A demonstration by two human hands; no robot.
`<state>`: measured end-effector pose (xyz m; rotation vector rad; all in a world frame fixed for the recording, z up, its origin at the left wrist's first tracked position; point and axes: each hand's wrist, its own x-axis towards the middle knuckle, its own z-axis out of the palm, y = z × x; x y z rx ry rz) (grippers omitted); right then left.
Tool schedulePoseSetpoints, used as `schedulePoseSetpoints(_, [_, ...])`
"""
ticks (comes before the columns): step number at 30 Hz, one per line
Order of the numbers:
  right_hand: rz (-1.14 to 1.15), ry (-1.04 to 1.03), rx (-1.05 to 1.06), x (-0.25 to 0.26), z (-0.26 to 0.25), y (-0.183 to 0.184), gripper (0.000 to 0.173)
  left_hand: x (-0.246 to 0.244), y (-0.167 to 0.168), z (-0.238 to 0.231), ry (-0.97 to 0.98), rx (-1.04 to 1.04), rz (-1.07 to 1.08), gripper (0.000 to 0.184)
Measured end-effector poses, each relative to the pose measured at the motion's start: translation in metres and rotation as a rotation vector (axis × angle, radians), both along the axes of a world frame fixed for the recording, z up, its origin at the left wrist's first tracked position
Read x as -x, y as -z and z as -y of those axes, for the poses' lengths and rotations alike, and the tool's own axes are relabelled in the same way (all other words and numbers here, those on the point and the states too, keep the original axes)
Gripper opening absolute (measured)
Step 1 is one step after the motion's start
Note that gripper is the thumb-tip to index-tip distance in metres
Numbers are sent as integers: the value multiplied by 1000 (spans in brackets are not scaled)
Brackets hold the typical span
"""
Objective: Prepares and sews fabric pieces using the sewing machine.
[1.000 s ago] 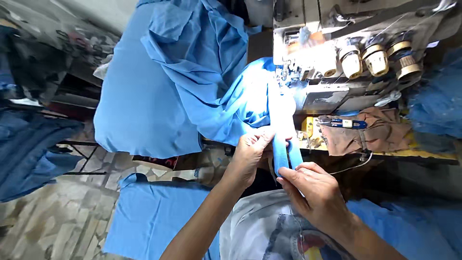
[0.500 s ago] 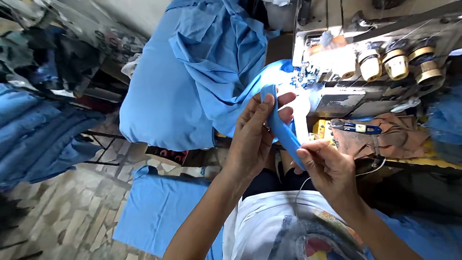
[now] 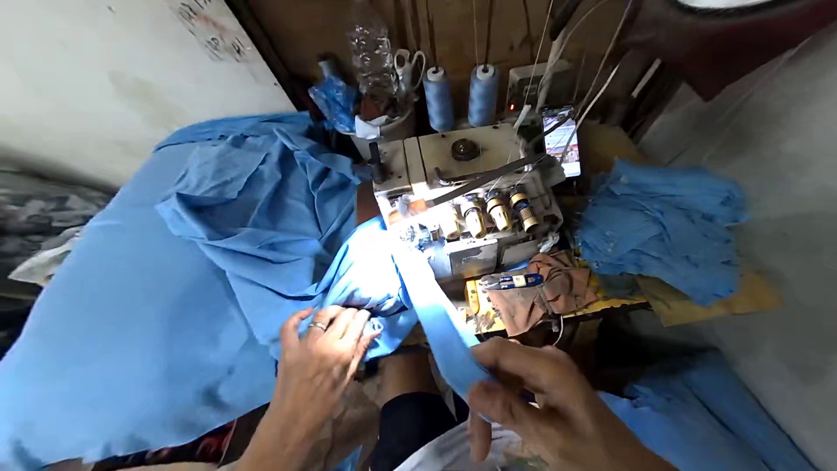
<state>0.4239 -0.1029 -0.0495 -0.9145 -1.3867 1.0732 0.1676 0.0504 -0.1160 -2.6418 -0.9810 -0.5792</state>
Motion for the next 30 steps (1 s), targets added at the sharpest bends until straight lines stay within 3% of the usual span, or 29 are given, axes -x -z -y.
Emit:
schedulePoseSetpoints(3, [-129, -104, 26, 1, -7, 6, 22, 25, -15, -7, 42, -3, -89, 53])
schedulePoseSetpoints(5, [-297, -34, -30, -5, -14, -6, 24, 18, -35, 26, 205, 187, -92, 37])
schedulePoseSetpoints(7, [-412, -22, -139, -4, -38, -13, 39, -9, -60, 75, 390, 464, -134, 25])
schedulePoseSetpoints(9, [-177, 3, -270, 20, -64, -3, 50, -26, -84, 91, 422, 612, -111, 25])
schedulePoseSetpoints(11, [215, -15, -419, 44, -72, 11, 46, -25, -111, 83, 346, 560, -59, 26])
schedulePoseSetpoints(13, [379, -212, -463, 47, -68, 14, 48, -21, -130, 80, 385, 584, -45, 24])
schedulePoseSetpoints(15, [387, -467, -330, 35, -61, 11, 56, -19, -135, 79, 376, 551, -71, 25])
schedulePoseSetpoints(18, [466, -706, -199, 15, -69, 13, 59, -8, -116, 42, 294, 479, 56, 39])
schedulePoseSetpoints(21, [386, -786, -291, 9, -85, 7, 44, 0, -58, -25, 183, 507, 360, 56])
schedulePoseSetpoints(24, [178, -731, -402, 13, -98, -18, 38, -1, 15, -63, 41, 578, 472, 66])
schedulePoseSetpoints(25, [120, -684, -367, 16, -104, -26, 33, 0, 41, -59, -20, 596, 465, 66])
schedulePoseSetpoints(27, [36, -607, -192, 26, -118, -40, 25, 12, 30, -16, -222, 1002, 388, 49])
schedulePoseSetpoints(28, [-8, -538, -77, 34, -124, -49, 22, 26, 17, 11, -332, 1237, 498, 39])
schedulePoseSetpoints(30, [-82, -412, 42, 51, -137, -69, 21, 58, 25, 68, -477, 1434, 876, 19])
